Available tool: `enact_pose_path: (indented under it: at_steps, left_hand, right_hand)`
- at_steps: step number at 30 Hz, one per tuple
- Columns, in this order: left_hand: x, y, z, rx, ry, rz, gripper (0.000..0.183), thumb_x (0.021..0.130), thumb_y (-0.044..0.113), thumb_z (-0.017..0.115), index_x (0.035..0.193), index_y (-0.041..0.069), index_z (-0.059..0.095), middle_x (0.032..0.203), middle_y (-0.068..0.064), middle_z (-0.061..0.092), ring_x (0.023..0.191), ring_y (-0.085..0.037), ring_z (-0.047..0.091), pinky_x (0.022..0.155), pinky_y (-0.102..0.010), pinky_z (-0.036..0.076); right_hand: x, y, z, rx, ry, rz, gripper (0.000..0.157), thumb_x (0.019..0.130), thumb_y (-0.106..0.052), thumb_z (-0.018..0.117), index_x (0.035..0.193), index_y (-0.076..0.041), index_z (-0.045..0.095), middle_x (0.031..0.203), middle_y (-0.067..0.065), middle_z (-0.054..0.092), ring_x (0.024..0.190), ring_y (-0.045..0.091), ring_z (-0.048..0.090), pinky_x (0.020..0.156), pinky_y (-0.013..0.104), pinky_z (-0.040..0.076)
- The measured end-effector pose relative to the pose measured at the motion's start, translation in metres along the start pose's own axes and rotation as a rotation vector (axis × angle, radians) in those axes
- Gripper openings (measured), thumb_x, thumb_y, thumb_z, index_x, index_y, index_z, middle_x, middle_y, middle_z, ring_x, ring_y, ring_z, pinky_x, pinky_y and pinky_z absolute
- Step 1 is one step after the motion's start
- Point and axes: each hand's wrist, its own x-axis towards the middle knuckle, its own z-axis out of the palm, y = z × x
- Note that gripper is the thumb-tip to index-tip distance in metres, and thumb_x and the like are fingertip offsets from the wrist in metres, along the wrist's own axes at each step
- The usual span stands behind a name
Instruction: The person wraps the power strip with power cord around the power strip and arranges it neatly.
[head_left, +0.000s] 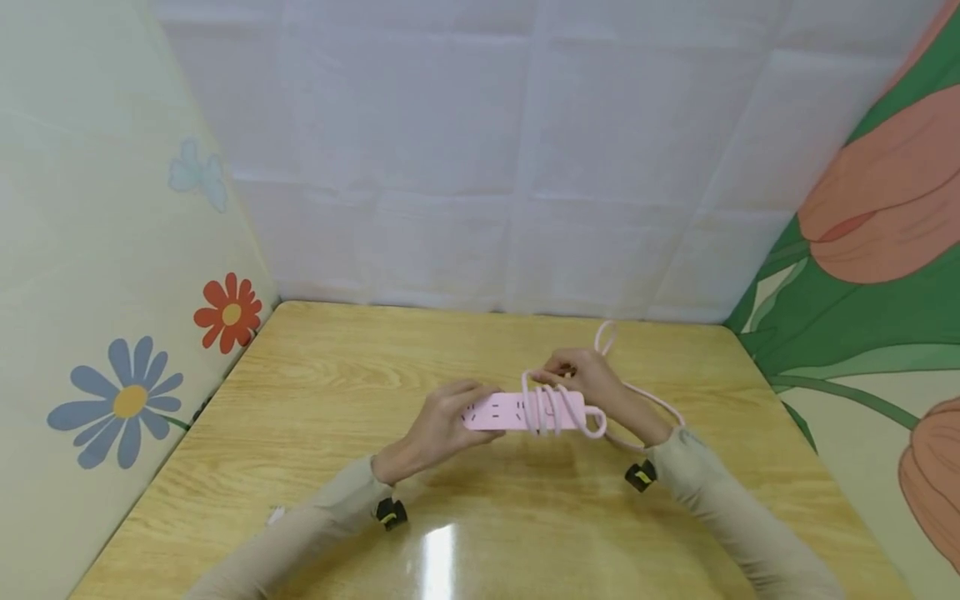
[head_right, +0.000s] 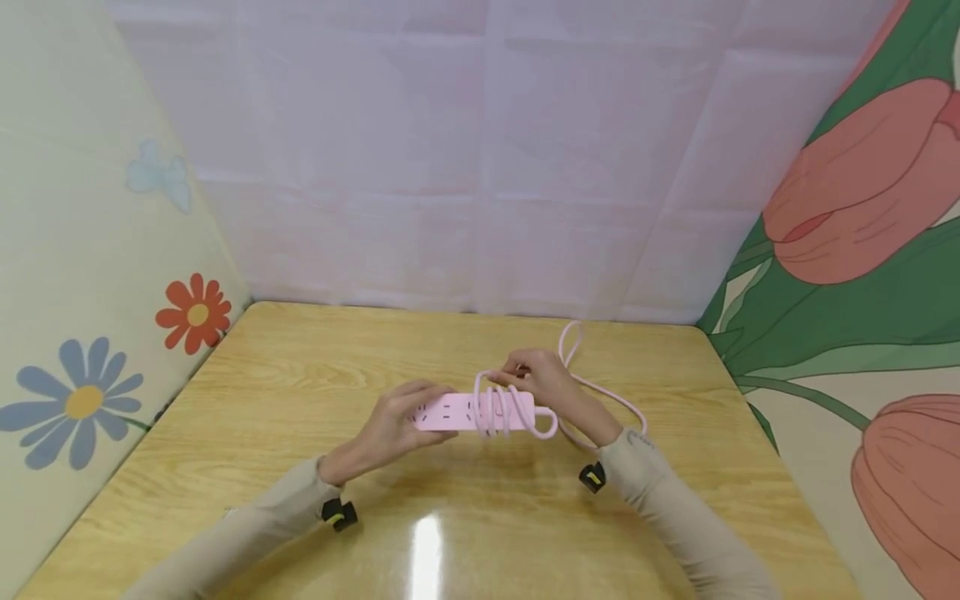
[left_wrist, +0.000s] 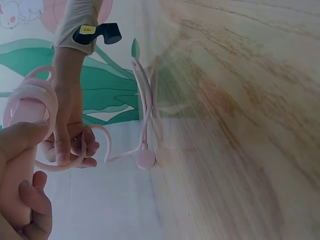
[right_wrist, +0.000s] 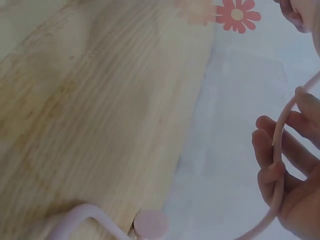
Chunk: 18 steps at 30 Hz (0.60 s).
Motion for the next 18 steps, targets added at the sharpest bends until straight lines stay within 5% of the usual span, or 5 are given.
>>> enact_pose_path:
  at_steps: [15, 18]
  left_hand:
    - [0.002, -0.001, 0.004, -0.125, 0.048, -0.065, 0.053, 0.071, 0.011, 0.088, 0.118, -0.001, 0.067, 0.103, -0.012, 0.069, 0.083, -0.018, 0.065, 0.067, -0.023, 0.055]
    - [0.002, 0.0, 0.004, -0.133, 0.058, -0.085, 0.052, 0.071, 0.01, 0.088, 0.118, -0.002, 0.067, 0.104, -0.013, 0.069, 0.083, -0.019, 0.065, 0.068, -0.023, 0.055]
  right_hand:
    - [-0.012, -0.002, 0.007, 0.134, -0.004, -0.086, 0.01, 0.087, 0.002, 0.06, 0.089, -0.002, 0.07, 0.082, 0.004, 0.068, 0.074, 0.014, 0.061, 0.067, 0.03, 0.052]
    - [-0.014, 0.003, 0.012, 0.083, 0.059, -0.19, 0.011, 0.083, 0.005, 0.059, 0.084, -0.003, 0.066, 0.076, 0.002, 0.064, 0.069, 0.012, 0.056, 0.062, 0.029, 0.049]
